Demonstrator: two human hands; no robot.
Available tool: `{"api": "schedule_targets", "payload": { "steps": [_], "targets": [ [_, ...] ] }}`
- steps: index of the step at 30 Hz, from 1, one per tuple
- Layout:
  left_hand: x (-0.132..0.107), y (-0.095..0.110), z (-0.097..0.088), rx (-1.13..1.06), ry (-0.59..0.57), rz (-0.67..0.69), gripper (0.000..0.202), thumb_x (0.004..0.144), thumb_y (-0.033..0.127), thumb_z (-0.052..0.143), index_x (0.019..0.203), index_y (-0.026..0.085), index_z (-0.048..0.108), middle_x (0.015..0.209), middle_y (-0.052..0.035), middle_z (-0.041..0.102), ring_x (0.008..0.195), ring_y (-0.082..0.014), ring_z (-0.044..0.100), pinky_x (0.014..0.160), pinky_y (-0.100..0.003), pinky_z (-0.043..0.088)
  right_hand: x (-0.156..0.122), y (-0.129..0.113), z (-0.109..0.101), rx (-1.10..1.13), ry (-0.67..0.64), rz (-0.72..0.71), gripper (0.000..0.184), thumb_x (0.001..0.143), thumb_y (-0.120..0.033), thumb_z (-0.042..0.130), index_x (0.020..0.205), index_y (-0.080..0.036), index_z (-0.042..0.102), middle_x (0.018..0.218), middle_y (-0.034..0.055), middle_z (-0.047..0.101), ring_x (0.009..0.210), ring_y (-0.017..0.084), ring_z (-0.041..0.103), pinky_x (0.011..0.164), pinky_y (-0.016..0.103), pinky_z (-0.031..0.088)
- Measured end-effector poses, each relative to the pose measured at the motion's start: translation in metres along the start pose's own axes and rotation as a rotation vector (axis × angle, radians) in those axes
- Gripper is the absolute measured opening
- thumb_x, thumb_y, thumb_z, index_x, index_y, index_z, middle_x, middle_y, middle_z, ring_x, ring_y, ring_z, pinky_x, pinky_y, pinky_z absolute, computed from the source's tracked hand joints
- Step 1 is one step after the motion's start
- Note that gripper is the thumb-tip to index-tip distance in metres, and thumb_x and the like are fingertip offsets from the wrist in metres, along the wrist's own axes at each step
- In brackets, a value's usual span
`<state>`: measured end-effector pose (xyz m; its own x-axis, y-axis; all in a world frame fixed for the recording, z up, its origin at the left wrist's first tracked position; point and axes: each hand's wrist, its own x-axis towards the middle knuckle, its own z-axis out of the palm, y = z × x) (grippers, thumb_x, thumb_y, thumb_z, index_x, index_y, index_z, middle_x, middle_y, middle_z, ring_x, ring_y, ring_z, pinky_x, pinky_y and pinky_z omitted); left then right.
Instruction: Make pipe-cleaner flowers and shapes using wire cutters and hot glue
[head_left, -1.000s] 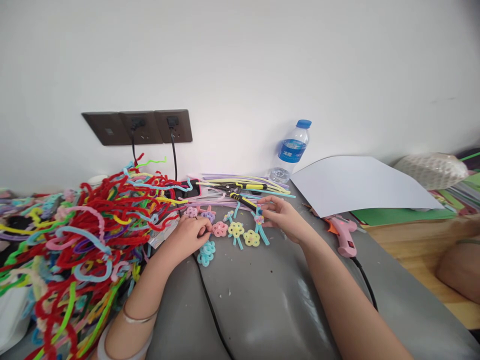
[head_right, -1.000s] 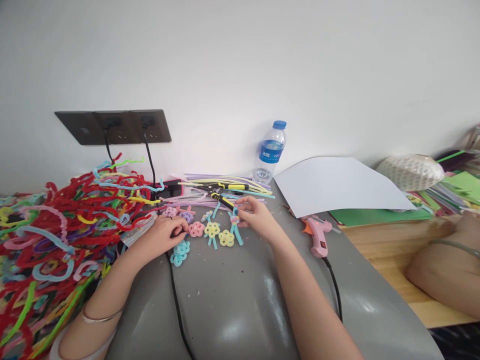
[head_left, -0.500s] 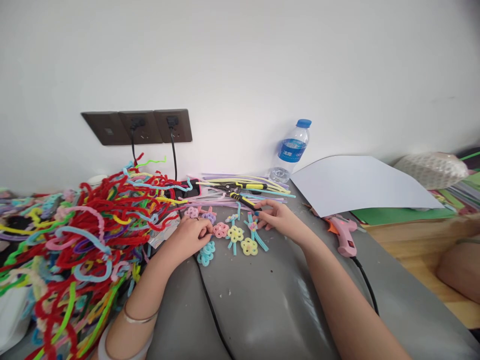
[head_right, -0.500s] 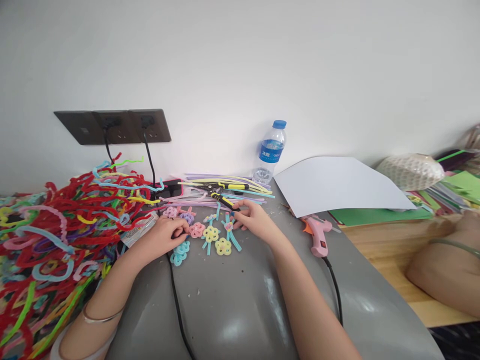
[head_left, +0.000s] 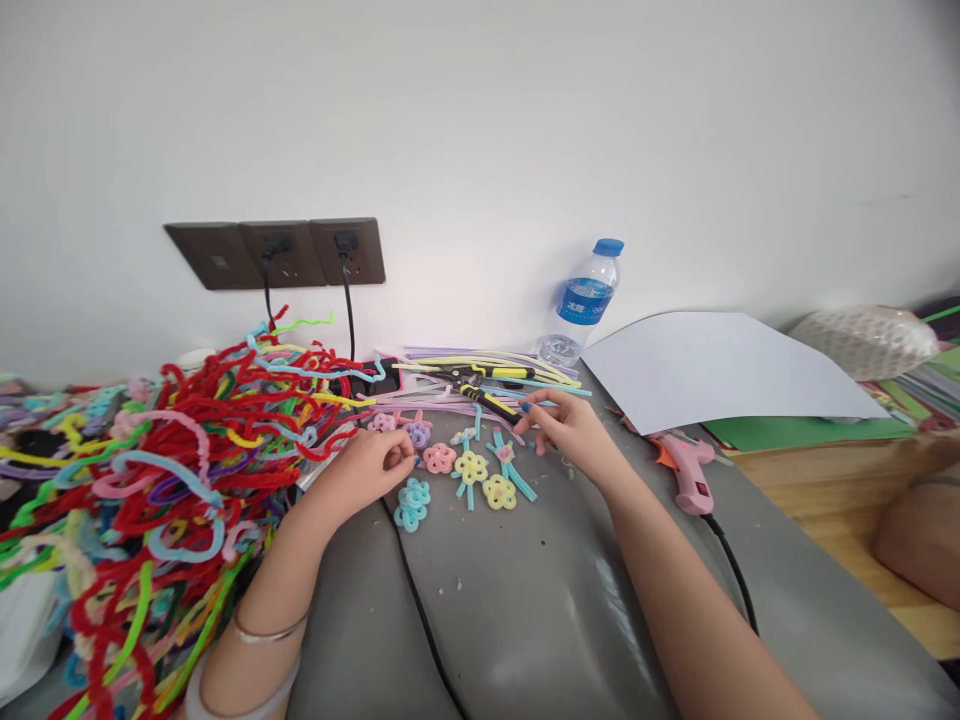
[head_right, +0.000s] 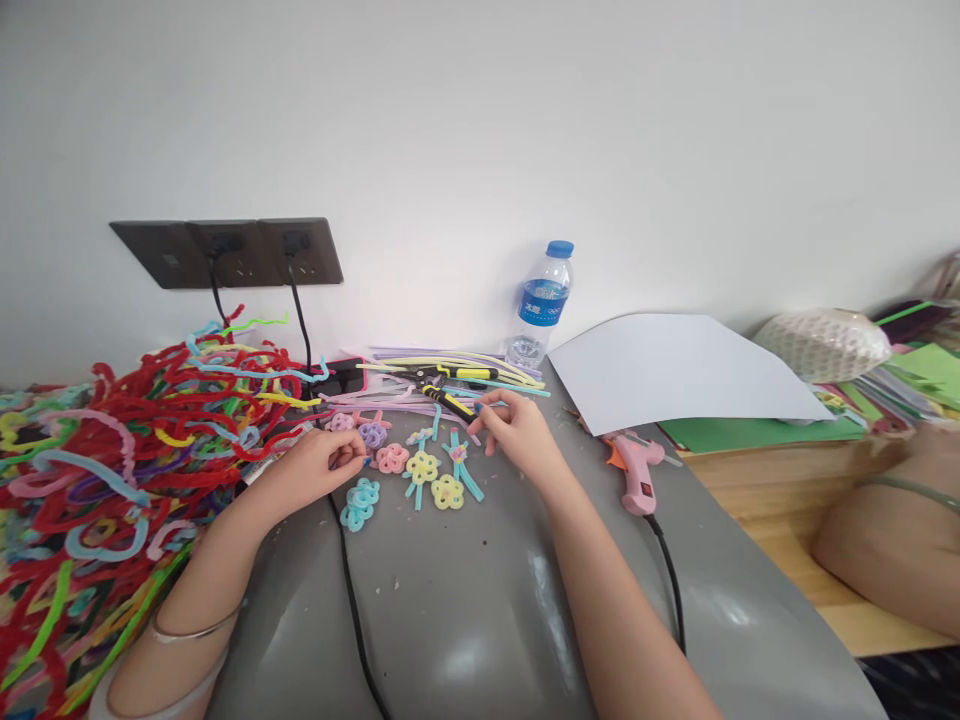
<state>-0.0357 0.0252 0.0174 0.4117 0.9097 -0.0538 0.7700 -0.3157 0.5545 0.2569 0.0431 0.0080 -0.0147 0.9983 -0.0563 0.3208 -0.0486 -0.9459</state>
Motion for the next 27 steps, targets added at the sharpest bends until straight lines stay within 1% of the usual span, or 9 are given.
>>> {"api": "schedule_targets", "payload": {
  "steps": [2, 4, 7, 10, 14, 18, 21, 24, 27],
  "targets": [
    [-0.002, 0.0, -0.002, 0.002, -0.036, -0.034, 0.019, 0.085, 0.034, 0.057, 0.071, 0.02, 0.059, 0.058, 0.0054, 0.047, 0.057, -0.013, 0.045, 0.058, -0.025, 0.03, 0.0, 0.0, 0.0, 0.017, 0.035, -0.038, 0.013, 0.082, -0.03, 0.057, 0.088, -0.019, 0.057, 0.067, 0.0006, 0.073, 0.038, 0.008, 0.049, 0.044, 0.023, 0.039],
    [-0.004, 0.001, -0.004, 0.049, -0.064, -0.034, 0.021, 0.08, 0.039, 0.064, 0.071, 0.02, 0.061, 0.061, 0.0054, 0.05, 0.06, -0.013, 0.046, 0.064, -0.026, 0.032, 0.001, -0.001, 0.0, 0.043, 0.064, -0.065, 0.015, 0.081, -0.034, 0.057, 0.085, -0.019, 0.055, 0.063, -0.0006, 0.07, 0.038, 0.008, 0.046, 0.045, 0.024, 0.04],
    [-0.007, 0.005, -0.004, 0.138, -0.095, -0.013, 0.024, 0.073, 0.043, 0.073, 0.075, 0.021, 0.063, 0.068, 0.0044, 0.058, 0.068, -0.0152, 0.05, 0.076, -0.029, 0.033, 0.001, -0.003, 0.001, 0.082, 0.094, -0.102, 0.021, 0.08, -0.04, 0.06, 0.083, -0.02, 0.055, 0.06, -0.0007, 0.067, 0.04, 0.009, 0.045, 0.045, 0.024, 0.041],
    [-0.01, 0.011, -0.004, 0.162, -0.152, 0.014, 0.025, 0.072, 0.043, 0.075, 0.079, 0.022, 0.062, 0.075, 0.0033, 0.063, 0.078, -0.0187, 0.052, 0.081, -0.031, 0.032, 0.001, -0.005, 0.002, 0.11, 0.119, -0.138, 0.024, 0.08, -0.043, 0.062, 0.083, -0.02, 0.054, 0.058, -0.0005, 0.065, 0.042, 0.01, 0.046, 0.045, 0.024, 0.04],
    [-0.015, 0.019, -0.004, 0.14, -0.236, 0.055, 0.019, 0.073, 0.037, 0.074, 0.079, 0.022, 0.063, 0.077, 0.0025, 0.063, 0.082, -0.0198, 0.052, 0.081, -0.031, 0.033, 0.001, -0.005, 0.002, 0.129, 0.153, -0.175, 0.025, 0.08, -0.044, 0.061, 0.085, -0.02, 0.055, 0.056, -0.0012, 0.063, 0.043, 0.01, 0.044, 0.045, 0.024, 0.038],
    [-0.018, 0.021, -0.003, 0.024, -0.265, 0.053, 0.01, 0.075, 0.028, 0.069, 0.082, 0.022, 0.064, 0.076, 0.0019, 0.06, 0.084, -0.0197, 0.054, 0.073, -0.027, 0.037, 0.002, -0.003, 0.002, 0.132, 0.181, -0.205, 0.026, 0.08, -0.045, 0.06, 0.086, -0.02, 0.057, 0.056, -0.0017, 0.061, 0.043, 0.01, 0.043, 0.044, 0.024, 0.036],
    [-0.016, 0.018, -0.003, -0.118, -0.215, 0.072, 0.007, 0.078, 0.025, 0.063, 0.084, 0.021, 0.062, 0.08, 0.0018, 0.06, 0.08, -0.0175, 0.054, 0.07, -0.025, 0.038, 0.003, -0.002, 0.002, 0.129, 0.183, -0.215, 0.024, 0.081, -0.044, 0.06, 0.085, -0.02, 0.056, 0.057, -0.0018, 0.061, 0.044, 0.011, 0.044, 0.045, 0.024, 0.037],
    [-0.012, 0.014, -0.003, -0.211, -0.069, 0.064, 0.008, 0.083, 0.028, 0.06, 0.086, 0.021, 0.058, 0.084, 0.0015, 0.06, 0.078, -0.016, 0.054, 0.071, -0.025, 0.04, 0.003, -0.001, 0.003, 0.112, 0.181, -0.233, 0.024, 0.082, -0.045, 0.06, 0.085, -0.021, 0.057, 0.059, -0.0013, 0.061, 0.046, 0.012, 0.046, 0.047, 0.026, 0.038],
    [-0.007, 0.011, -0.002, -0.325, 0.06, 0.026, 0.012, 0.083, 0.03, 0.059, 0.089, 0.021, 0.055, 0.081, 0.0017, 0.056, 0.071, -0.0143, 0.052, 0.066, -0.025, 0.04, 0.003, -0.001, 0.004, 0.103, 0.184, -0.254, 0.024, 0.083, -0.045, 0.06, 0.086, -0.021, 0.058, 0.061, -0.0008, 0.061, 0.05, 0.013, 0.049, 0.049, 0.026, 0.04]
  ]
}}
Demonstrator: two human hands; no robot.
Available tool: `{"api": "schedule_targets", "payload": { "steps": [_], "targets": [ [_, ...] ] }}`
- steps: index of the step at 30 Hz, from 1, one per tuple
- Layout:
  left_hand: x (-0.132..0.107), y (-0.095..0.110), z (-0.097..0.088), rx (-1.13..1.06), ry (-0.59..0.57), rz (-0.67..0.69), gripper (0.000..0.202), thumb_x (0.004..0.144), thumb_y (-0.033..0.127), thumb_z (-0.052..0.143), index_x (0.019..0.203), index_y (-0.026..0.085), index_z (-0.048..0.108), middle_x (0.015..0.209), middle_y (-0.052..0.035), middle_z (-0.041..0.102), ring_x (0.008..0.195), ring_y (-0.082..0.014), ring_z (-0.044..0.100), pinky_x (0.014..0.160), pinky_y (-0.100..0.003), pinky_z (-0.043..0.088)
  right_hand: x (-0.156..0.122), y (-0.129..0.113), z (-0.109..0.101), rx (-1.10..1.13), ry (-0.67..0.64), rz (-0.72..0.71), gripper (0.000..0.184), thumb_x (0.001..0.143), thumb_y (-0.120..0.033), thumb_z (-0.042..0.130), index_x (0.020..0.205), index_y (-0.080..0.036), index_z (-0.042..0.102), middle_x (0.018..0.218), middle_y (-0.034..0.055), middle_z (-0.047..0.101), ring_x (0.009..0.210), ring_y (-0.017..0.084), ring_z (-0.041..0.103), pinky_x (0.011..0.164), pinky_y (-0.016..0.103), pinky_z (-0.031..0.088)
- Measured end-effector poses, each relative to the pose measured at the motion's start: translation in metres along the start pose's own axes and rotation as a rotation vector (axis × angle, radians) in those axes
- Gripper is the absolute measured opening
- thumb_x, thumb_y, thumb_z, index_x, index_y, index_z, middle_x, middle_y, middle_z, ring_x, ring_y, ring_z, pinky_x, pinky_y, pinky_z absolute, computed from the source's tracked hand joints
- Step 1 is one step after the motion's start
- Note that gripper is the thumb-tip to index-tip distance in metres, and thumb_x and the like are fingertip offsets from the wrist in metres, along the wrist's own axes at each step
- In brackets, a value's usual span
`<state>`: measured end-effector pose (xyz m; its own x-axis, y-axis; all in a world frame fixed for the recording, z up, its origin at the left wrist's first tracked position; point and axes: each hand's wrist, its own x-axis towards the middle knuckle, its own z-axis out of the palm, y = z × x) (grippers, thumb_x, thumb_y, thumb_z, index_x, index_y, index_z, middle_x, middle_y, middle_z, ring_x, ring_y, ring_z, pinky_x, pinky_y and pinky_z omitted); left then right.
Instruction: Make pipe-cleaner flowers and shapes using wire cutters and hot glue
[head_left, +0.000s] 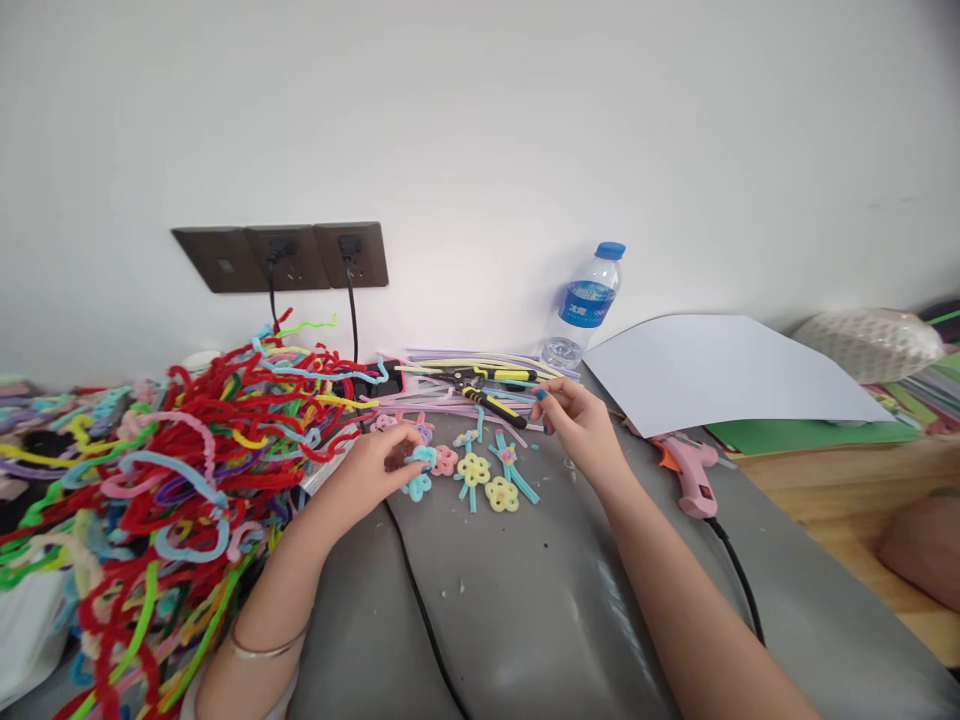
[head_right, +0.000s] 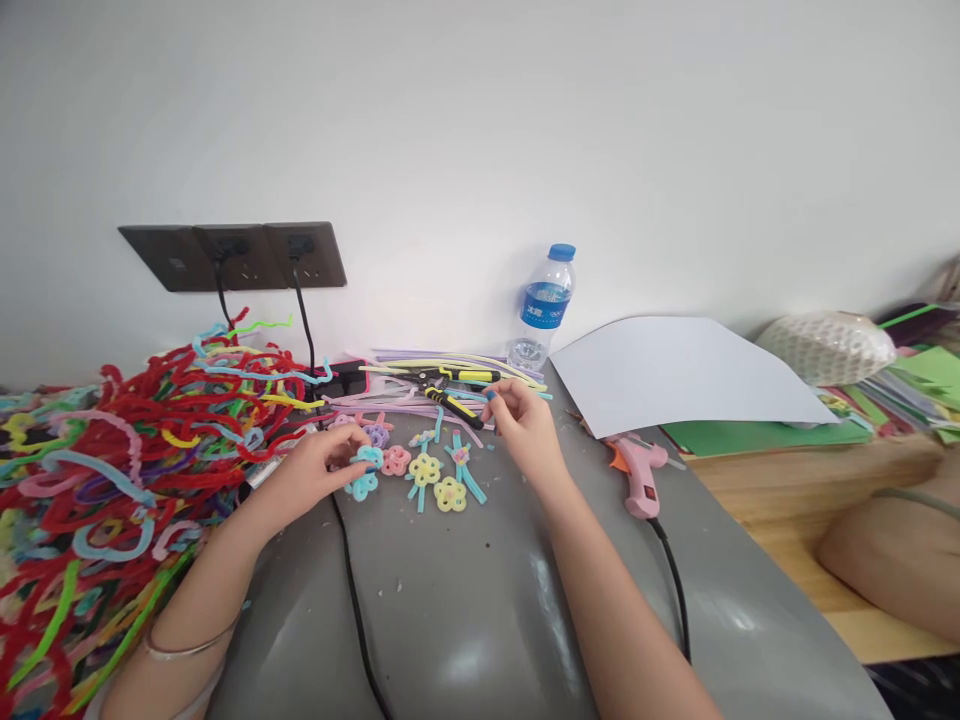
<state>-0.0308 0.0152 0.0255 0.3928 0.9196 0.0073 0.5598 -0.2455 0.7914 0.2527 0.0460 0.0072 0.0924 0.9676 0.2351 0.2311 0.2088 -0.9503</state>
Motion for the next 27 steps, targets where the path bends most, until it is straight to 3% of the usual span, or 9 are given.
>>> {"api": "schedule_targets", "payload": {
  "steps": [4, 12, 15, 18, 23, 25, 27],
  "targets": [
    [0.004, 0.0, 0.009, -0.198, 0.054, -0.012, 0.016, 0.08, 0.031, 0.061, 0.089, 0.019, 0.056, 0.085, 0.0, 0.056, 0.071, -0.0137, 0.054, 0.064, -0.024, 0.042, -0.005, -0.005, 0.005, 0.022, -0.053, -0.02, 0.021, 0.086, -0.042, 0.059, 0.088, -0.021, 0.058, 0.064, -0.0006, 0.061, 0.054, 0.013, 0.051, 0.051, 0.026, 0.04],
    [0.005, 0.006, 0.042, -0.456, -0.037, -0.062, 0.02, 0.078, 0.031, 0.065, 0.091, 0.017, 0.058, 0.08, -0.0001, 0.059, 0.069, -0.0132, 0.057, 0.061, -0.023, 0.044, -0.027, -0.019, 0.032, -0.015, -0.54, -0.147, 0.015, 0.089, -0.033, 0.062, 0.098, -0.021, 0.063, 0.084, 0.0026, 0.064, 0.067, 0.014, 0.053, 0.06, 0.027, 0.042],
    [0.006, 0.008, 0.048, -0.501, 0.004, -0.058, 0.022, 0.075, 0.03, 0.069, 0.088, 0.017, 0.058, 0.079, 0.0012, 0.058, 0.068, -0.0122, 0.058, 0.061, -0.023, 0.046, -0.03, -0.016, 0.037, 0.007, -0.619, -0.126, 0.013, 0.089, -0.034, 0.062, 0.092, -0.021, 0.062, 0.081, 0.0009, 0.061, 0.066, 0.014, 0.051, 0.06, 0.026, 0.041],
    [0.007, 0.007, 0.045, -0.566, 0.098, -0.077, 0.025, 0.073, 0.032, 0.072, 0.085, 0.017, 0.056, 0.082, 0.0009, 0.058, 0.066, -0.0113, 0.058, 0.056, -0.021, 0.046, -0.027, -0.012, 0.036, 0.069, -0.524, -0.075, 0.019, 0.089, -0.04, 0.063, 0.085, -0.022, 0.058, 0.076, -0.0007, 0.056, 0.063, 0.013, 0.05, 0.058, 0.025, 0.042],
    [0.01, 0.007, 0.031, -0.784, 0.296, -0.183, 0.033, 0.074, 0.042, 0.074, 0.09, 0.018, 0.057, 0.085, -0.0004, 0.06, 0.064, -0.0102, 0.055, 0.05, -0.02, 0.045, -0.015, -0.012, 0.026, 0.175, -0.209, 0.008, 0.037, 0.081, -0.058, 0.066, 0.092, -0.024, 0.054, 0.079, 0.0001, 0.057, 0.058, 0.013, 0.05, 0.052, 0.026, 0.045],
    [0.009, 0.01, 0.028, -0.934, 0.295, -0.23, 0.035, 0.074, 0.042, 0.076, 0.092, 0.018, 0.058, 0.092, -0.0021, 0.062, 0.067, -0.0098, 0.056, 0.053, -0.02, 0.046, -0.012, -0.013, 0.023, 0.171, -0.151, 0.028, 0.04, 0.08, -0.06, 0.066, 0.094, -0.024, 0.056, 0.081, 0.0008, 0.06, 0.057, 0.013, 0.051, 0.052, 0.026, 0.046],
    [0.008, 0.014, 0.028, -1.07, 0.22, -0.276, 0.036, 0.074, 0.043, 0.077, 0.093, 0.018, 0.059, 0.093, -0.0029, 0.063, 0.068, -0.0091, 0.056, 0.053, -0.019, 0.045, -0.013, -0.015, 0.022, 0.186, -0.179, 0.048, 0.04, 0.079, -0.061, 0.067, 0.091, -0.024, 0.057, 0.077, 0.0003, 0.06, 0.055, 0.013, 0.051, 0.051, 0.026, 0.046]
  ]
}}
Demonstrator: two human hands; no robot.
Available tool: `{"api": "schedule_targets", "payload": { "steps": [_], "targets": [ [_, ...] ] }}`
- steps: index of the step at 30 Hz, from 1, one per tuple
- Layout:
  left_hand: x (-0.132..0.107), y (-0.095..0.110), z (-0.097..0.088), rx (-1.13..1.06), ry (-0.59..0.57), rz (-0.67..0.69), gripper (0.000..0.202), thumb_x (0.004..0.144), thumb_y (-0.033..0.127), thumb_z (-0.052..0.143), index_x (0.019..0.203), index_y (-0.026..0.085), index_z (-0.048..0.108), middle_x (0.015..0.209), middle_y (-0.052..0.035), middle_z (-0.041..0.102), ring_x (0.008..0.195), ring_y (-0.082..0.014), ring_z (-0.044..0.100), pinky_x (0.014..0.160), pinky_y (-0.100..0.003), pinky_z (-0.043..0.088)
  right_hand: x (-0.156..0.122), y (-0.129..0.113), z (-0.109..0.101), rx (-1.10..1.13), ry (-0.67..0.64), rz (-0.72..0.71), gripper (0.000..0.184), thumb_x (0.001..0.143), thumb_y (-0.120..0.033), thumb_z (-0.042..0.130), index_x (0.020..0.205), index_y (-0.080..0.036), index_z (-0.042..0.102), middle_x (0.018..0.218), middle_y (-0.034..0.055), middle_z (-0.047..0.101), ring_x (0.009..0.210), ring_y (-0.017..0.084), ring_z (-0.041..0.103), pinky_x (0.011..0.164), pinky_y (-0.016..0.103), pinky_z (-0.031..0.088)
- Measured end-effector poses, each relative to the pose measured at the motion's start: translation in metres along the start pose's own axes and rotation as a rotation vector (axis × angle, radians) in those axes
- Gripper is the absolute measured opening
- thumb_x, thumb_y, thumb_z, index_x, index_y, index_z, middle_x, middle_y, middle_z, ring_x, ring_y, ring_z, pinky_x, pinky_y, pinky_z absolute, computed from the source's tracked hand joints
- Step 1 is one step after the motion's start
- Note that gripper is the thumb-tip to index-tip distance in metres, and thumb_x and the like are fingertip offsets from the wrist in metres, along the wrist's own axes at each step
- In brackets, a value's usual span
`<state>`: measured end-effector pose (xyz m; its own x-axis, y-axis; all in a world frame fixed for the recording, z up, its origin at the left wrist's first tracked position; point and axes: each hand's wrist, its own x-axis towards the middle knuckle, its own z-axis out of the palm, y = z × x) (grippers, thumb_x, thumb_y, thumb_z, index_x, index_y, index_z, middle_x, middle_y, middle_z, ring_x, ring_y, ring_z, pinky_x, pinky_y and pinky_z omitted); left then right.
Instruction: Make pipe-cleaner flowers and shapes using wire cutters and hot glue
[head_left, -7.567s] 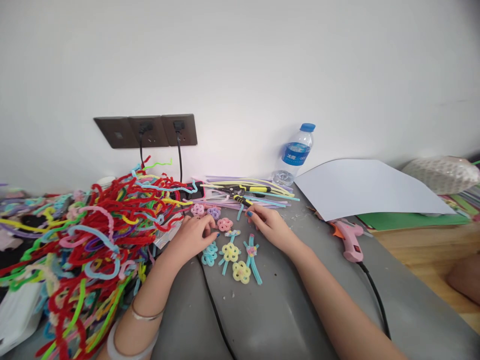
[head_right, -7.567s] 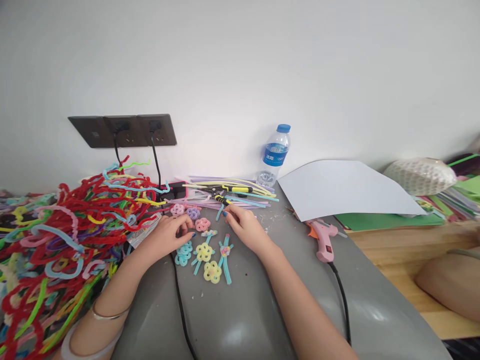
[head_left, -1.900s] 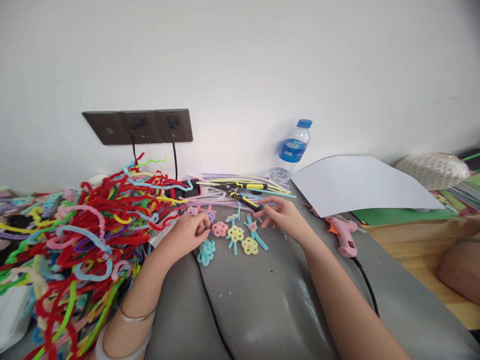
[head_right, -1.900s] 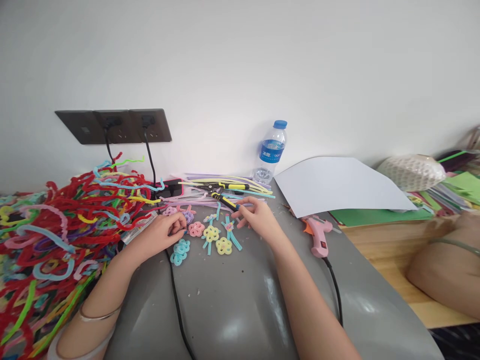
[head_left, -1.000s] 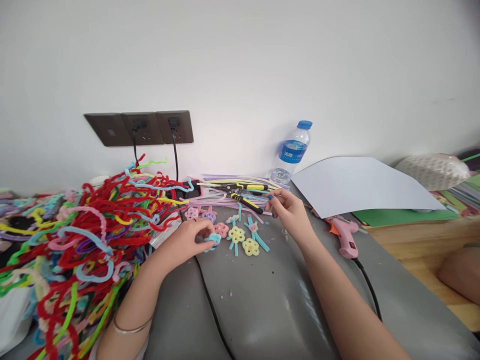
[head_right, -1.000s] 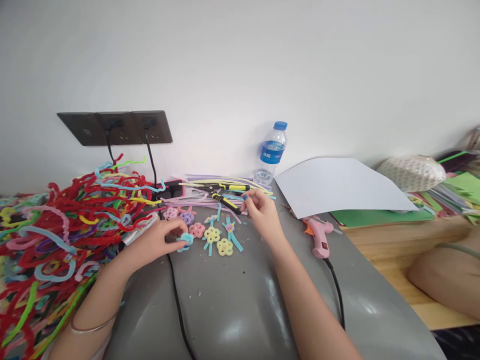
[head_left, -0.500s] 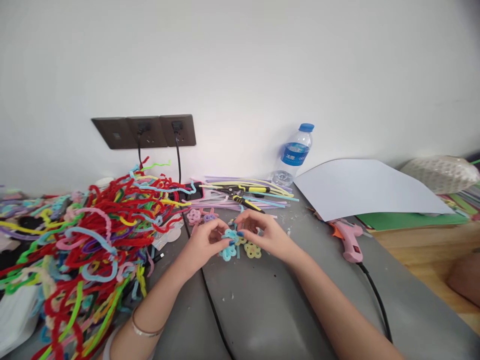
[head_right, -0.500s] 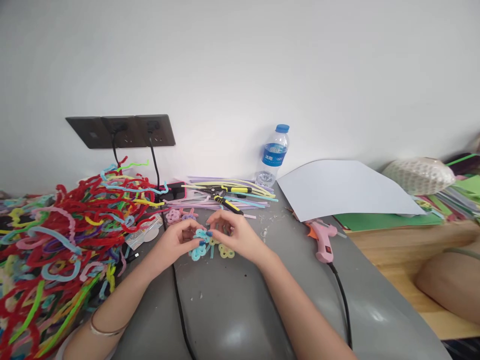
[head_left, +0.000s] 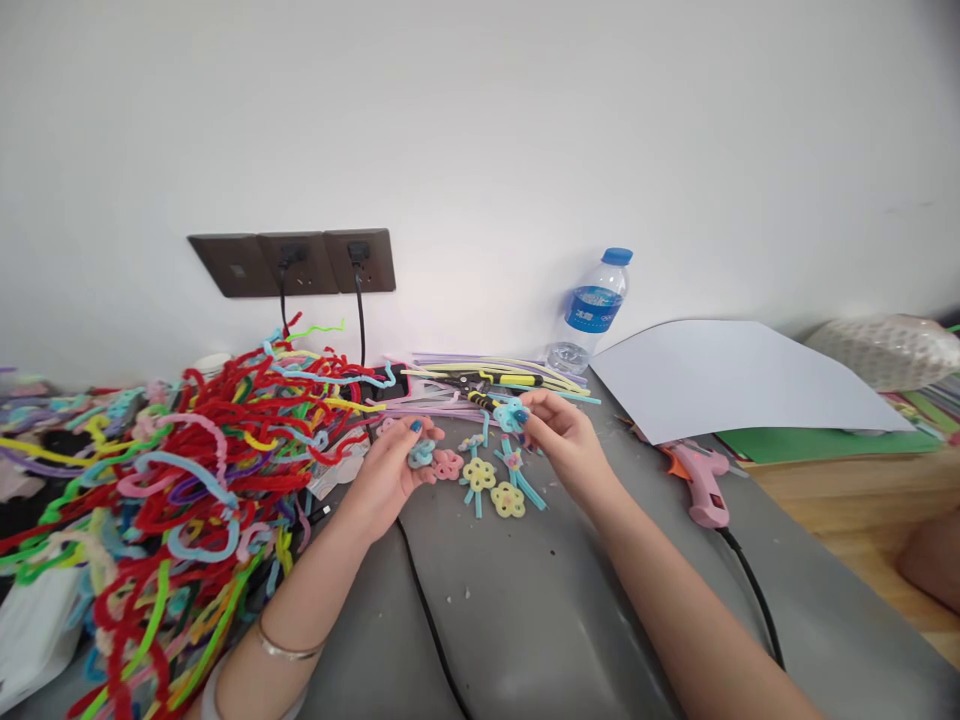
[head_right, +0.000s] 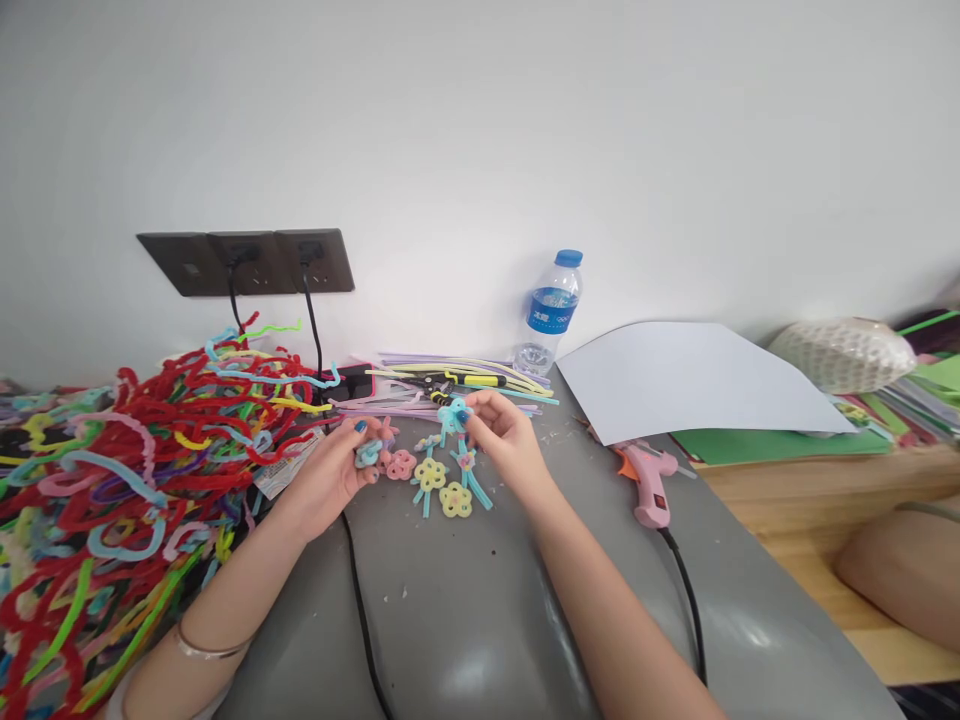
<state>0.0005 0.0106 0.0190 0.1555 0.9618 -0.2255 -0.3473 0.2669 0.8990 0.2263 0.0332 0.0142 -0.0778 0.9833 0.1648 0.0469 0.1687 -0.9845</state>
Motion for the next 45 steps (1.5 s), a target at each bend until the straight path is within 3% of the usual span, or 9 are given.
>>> {"api": "schedule_targets", "payload": {
  "steps": [8, 12, 18, 22, 25, 30, 35, 40, 45],
  "targets": [
    [-0.012, -0.025, 0.019, -0.035, -0.407, -0.457, 0.052, 0.082, 0.066, 0.062, 0.085, 0.014, 0.06, 0.073, -0.0027, 0.062, 0.056, -0.0087, 0.054, 0.049, -0.019, 0.041, -0.019, -0.007, 0.019, 0.16, -0.533, 0.097, 0.03, 0.077, -0.046, 0.077, 0.08, -0.021, 0.06, 0.074, 0.0004, 0.064, 0.058, 0.014, 0.062, 0.053, 0.027, 0.053],
    [-0.015, -0.03, 0.022, -0.002, -0.499, -0.468, 0.057, 0.083, 0.071, 0.056, 0.087, 0.015, 0.058, 0.076, -0.0066, 0.066, 0.061, -0.0133, 0.061, 0.049, -0.022, 0.044, -0.02, -0.007, 0.022, 0.029, -0.573, -0.004, 0.026, 0.08, -0.044, 0.073, 0.075, -0.021, 0.066, 0.075, 0.0018, 0.064, 0.062, 0.015, 0.061, 0.057, 0.027, 0.052],
    [-0.018, -0.017, 0.02, 0.141, -0.409, -0.405, 0.039, 0.083, 0.052, 0.068, 0.072, 0.017, 0.052, 0.051, 0.0063, 0.046, 0.043, -0.0061, 0.036, 0.043, -0.019, 0.025, -0.008, -0.004, 0.011, -0.076, -0.232, -0.065, 0.034, 0.087, -0.053, 0.061, 0.076, -0.021, 0.065, 0.073, 0.0032, 0.061, 0.064, 0.017, 0.055, 0.058, 0.029, 0.047],
    [-0.02, -0.011, 0.02, 0.137, -0.584, -0.418, 0.056, 0.091, 0.062, 0.049, 0.055, 0.02, 0.036, 0.038, 0.0087, 0.027, 0.037, -0.006, 0.019, 0.044, -0.024, 0.02, 0.001, 0.005, -0.002, -0.129, 0.098, -0.07, 0.029, 0.087, -0.049, 0.06, 0.075, -0.022, 0.061, 0.069, 0.0013, 0.058, 0.063, 0.016, 0.051, 0.058, 0.027, 0.044],
    [-0.022, -0.01, 0.019, 0.178, -0.665, -0.426, 0.064, 0.092, 0.07, 0.037, 0.051, 0.021, 0.033, 0.034, 0.0085, 0.021, 0.036, -0.0065, 0.014, 0.045, -0.024, 0.019, 0.005, 0.011, -0.008, -0.153, 0.202, -0.066, 0.023, 0.087, -0.044, 0.058, 0.079, -0.022, 0.062, 0.075, 0.0019, 0.061, 0.069, 0.017, 0.055, 0.064, 0.028, 0.046],
    [-0.023, -0.014, 0.018, 0.349, -0.623, -0.306, 0.049, 0.091, 0.064, 0.048, 0.072, 0.019, 0.051, 0.036, 0.0098, 0.034, 0.036, -0.0068, 0.025, 0.047, -0.023, 0.03, 0.007, 0.014, -0.01, -0.157, 0.212, -0.034, 0.021, 0.085, -0.042, 0.056, 0.087, -0.022, 0.062, 0.085, 0.0033, 0.065, 0.076, 0.019, 0.06, 0.073, 0.031, 0.049],
    [-0.017, -0.014, 0.015, 0.398, -0.498, -0.289, 0.051, 0.08, 0.069, 0.059, 0.082, 0.019, 0.05, 0.062, 0.0034, 0.058, 0.039, -0.0047, 0.038, 0.041, -0.021, 0.025, 0.009, 0.016, -0.01, -0.102, 0.223, -0.001, 0.02, 0.084, -0.04, 0.057, 0.088, -0.022, 0.063, 0.086, 0.0029, 0.065, 0.079, 0.019, 0.061, 0.076, 0.032, 0.05],
    [-0.009, -0.002, 0.001, 0.434, -0.306, -0.155, 0.054, 0.085, 0.064, 0.051, 0.061, 0.016, 0.048, 0.063, 0.0025, 0.052, 0.042, -0.0041, 0.041, 0.045, -0.02, 0.029, 0.011, 0.02, -0.014, -0.074, 0.268, 0.002, 0.022, 0.082, -0.041, 0.057, 0.087, -0.021, 0.063, 0.085, 0.0028, 0.066, 0.076, 0.018, 0.06, 0.075, 0.033, 0.049],
    [-0.002, -0.005, -0.014, 0.712, -0.153, -0.008, 0.045, 0.093, 0.055, 0.037, 0.072, 0.018, 0.054, 0.049, 0.0069, 0.043, 0.04, -0.008, 0.041, 0.045, -0.02, 0.031, 0.012, 0.027, -0.015, -0.273, 0.225, -0.045, 0.022, 0.081, -0.038, 0.053, 0.087, -0.02, 0.065, 0.088, 0.0062, 0.069, 0.077, 0.021, 0.062, 0.07, 0.034, 0.049]
  ]
}}
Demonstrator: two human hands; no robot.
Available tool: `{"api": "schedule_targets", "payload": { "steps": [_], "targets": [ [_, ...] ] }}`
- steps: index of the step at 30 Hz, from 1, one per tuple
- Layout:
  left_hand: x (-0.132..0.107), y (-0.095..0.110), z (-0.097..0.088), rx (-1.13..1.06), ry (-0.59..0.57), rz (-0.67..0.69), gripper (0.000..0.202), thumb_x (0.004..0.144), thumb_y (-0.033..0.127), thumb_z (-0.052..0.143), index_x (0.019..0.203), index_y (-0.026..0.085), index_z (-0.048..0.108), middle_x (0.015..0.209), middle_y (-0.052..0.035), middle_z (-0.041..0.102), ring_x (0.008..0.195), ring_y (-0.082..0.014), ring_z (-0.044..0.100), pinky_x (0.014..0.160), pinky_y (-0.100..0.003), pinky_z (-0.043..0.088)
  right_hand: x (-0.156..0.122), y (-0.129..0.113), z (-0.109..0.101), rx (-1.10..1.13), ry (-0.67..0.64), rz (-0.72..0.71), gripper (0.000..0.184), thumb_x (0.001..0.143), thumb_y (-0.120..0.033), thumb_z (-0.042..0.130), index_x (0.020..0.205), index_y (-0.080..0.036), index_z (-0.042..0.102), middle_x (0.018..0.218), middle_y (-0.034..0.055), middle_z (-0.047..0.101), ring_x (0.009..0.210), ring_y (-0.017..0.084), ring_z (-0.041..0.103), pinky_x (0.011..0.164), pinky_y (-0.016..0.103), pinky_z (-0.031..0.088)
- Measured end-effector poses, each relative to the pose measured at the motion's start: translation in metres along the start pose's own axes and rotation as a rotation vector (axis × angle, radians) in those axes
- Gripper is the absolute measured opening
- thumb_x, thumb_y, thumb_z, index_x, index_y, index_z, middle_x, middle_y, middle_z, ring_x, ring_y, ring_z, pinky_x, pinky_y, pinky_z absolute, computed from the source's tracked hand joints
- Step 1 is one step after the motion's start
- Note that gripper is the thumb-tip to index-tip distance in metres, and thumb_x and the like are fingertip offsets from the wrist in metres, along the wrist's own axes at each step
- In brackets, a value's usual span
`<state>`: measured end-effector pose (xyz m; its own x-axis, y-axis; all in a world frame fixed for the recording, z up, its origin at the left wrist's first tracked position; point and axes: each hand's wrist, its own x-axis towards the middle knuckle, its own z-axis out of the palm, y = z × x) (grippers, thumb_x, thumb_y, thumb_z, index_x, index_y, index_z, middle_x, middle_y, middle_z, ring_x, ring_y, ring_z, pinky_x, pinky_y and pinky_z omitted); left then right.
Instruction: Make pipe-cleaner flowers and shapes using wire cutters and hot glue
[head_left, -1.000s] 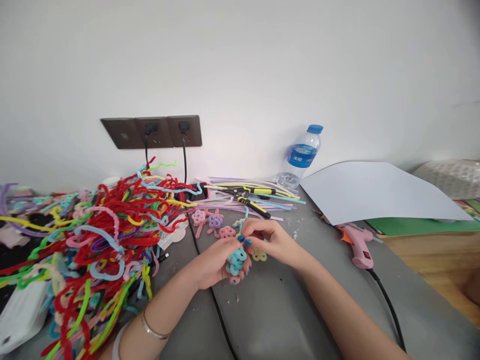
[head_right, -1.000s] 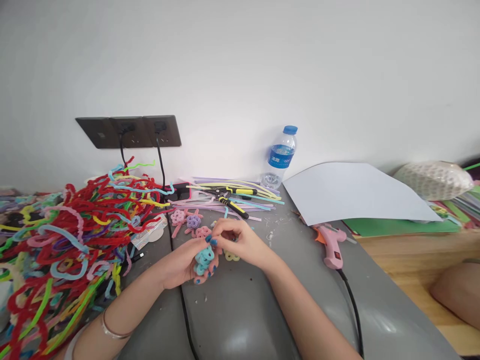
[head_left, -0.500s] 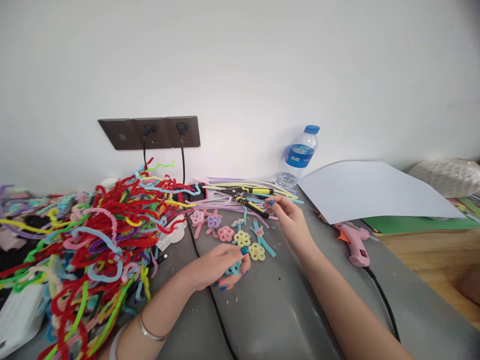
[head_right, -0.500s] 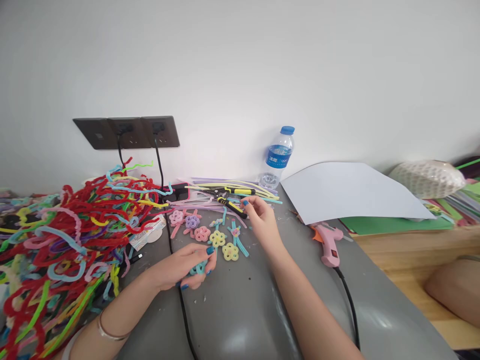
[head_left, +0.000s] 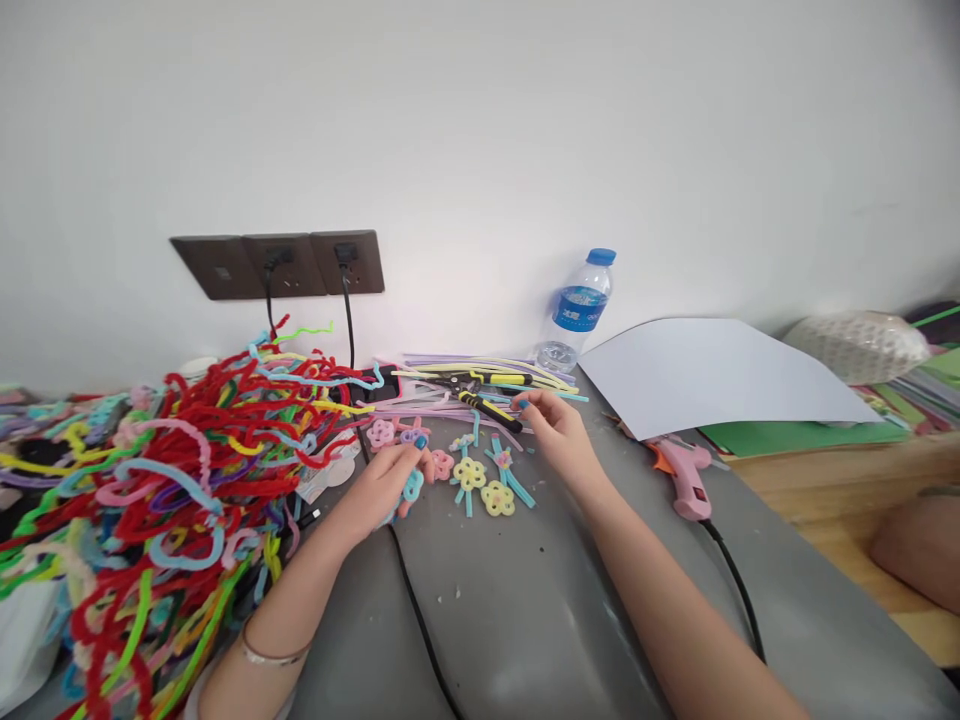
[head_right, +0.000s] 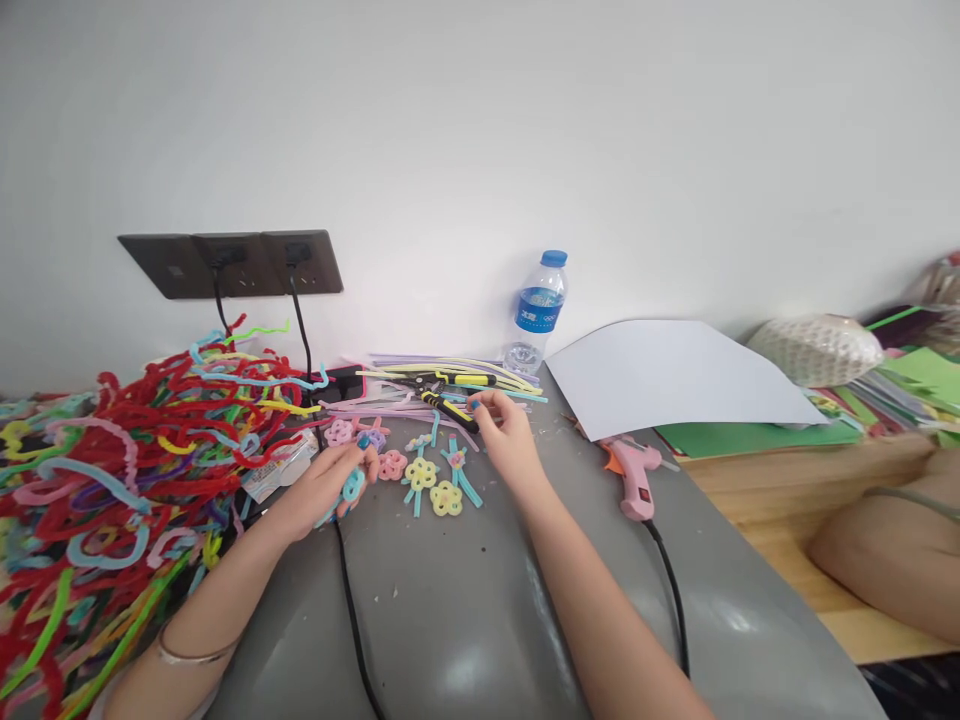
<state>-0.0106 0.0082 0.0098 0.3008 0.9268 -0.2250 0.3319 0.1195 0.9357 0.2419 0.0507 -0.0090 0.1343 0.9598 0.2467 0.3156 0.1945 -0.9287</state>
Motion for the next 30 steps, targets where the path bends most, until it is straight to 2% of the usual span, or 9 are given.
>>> {"api": "schedule_targets", "payload": {
  "steps": [4, 7, 11, 14, 20, 27, 30],
  "targets": [
    [0.0, -0.003, 0.006, 0.127, -0.101, 0.022, 0.042, 0.094, 0.052, 0.038, 0.067, 0.02, 0.046, 0.047, 0.006, 0.046, 0.04, -0.0091, 0.041, 0.045, -0.021, 0.032, 0.0, 0.009, 0.002, -0.188, -0.053, -0.077, 0.022, 0.077, -0.028, 0.05, 0.088, -0.021, 0.068, 0.097, 0.0087, 0.071, 0.085, 0.024, 0.064, 0.067, 0.033, 0.05],
    [-0.002, 0.0, 0.01, 0.23, -0.191, 0.097, 0.047, 0.095, 0.047, 0.035, 0.058, 0.019, 0.044, 0.052, 0.002, 0.051, 0.046, -0.0094, 0.042, 0.051, -0.023, 0.035, 0.0, 0.016, 0.003, -0.235, -0.084, -0.089, 0.023, 0.074, -0.023, 0.052, 0.089, -0.022, 0.069, 0.098, 0.0071, 0.073, 0.086, 0.023, 0.065, 0.072, 0.034, 0.051],
    [-0.003, 0.003, 0.014, 0.337, -0.174, 0.174, 0.043, 0.094, 0.041, 0.038, 0.059, 0.018, 0.043, 0.057, 0.0026, 0.045, 0.056, -0.0112, 0.04, 0.056, -0.025, 0.03, 0.002, 0.021, 0.004, -0.247, -0.088, -0.086, 0.025, 0.07, -0.018, 0.052, 0.089, -0.022, 0.069, 0.094, 0.0049, 0.075, 0.08, 0.021, 0.064, 0.074, 0.034, 0.051],
    [-0.005, 0.004, 0.016, 0.363, -0.217, 0.193, 0.036, 0.095, 0.035, 0.038, 0.064, 0.018, 0.046, 0.062, 0.0025, 0.046, 0.06, -0.0118, 0.04, 0.057, -0.025, 0.028, 0.002, 0.021, 0.004, -0.252, -0.08, -0.088, 0.026, 0.069, -0.017, 0.052, 0.088, -0.022, 0.069, 0.089, 0.0043, 0.074, 0.073, 0.02, 0.062, 0.07, 0.033, 0.05],
    [-0.007, 0.005, 0.02, 0.497, -0.251, 0.258, 0.035, 0.095, 0.031, 0.041, 0.062, 0.018, 0.041, 0.058, 0.0049, 0.036, 0.056, -0.0108, 0.034, 0.056, -0.026, 0.023, 0.003, 0.019, 0.003, -0.242, -0.029, -0.104, 0.022, 0.072, -0.022, 0.052, 0.088, -0.021, 0.066, 0.091, 0.0065, 0.074, 0.077, 0.022, 0.062, 0.073, 0.035, 0.05],
    [-0.008, 0.003, 0.026, 0.517, -0.243, 0.321, 0.011, 0.088, 0.023, 0.055, 0.078, 0.019, 0.058, 0.071, 0.0043, 0.058, 0.065, -0.0107, 0.051, 0.062, -0.022, 0.032, 0.009, 0.02, 0.002, -0.233, 0.013, -0.099, 0.022, 0.072, -0.024, 0.052, 0.089, -0.021, 0.064, 0.089, 0.0076, 0.073, 0.077, 0.023, 0.063, 0.076, 0.038, 0.05],
    [-0.008, 0.003, 0.026, 0.526, -0.252, 0.325, 0.01, 0.089, 0.023, 0.057, 0.08, 0.02, 0.06, 0.075, 0.0036, 0.062, 0.067, -0.011, 0.054, 0.063, -0.021, 0.033, 0.01, 0.022, 0.002, -0.231, 0.012, -0.096, 0.021, 0.072, -0.024, 0.052, 0.089, -0.021, 0.064, 0.089, 0.0075, 0.073, 0.077, 0.023, 0.063, 0.075, 0.038, 0.05]
  ]
}}
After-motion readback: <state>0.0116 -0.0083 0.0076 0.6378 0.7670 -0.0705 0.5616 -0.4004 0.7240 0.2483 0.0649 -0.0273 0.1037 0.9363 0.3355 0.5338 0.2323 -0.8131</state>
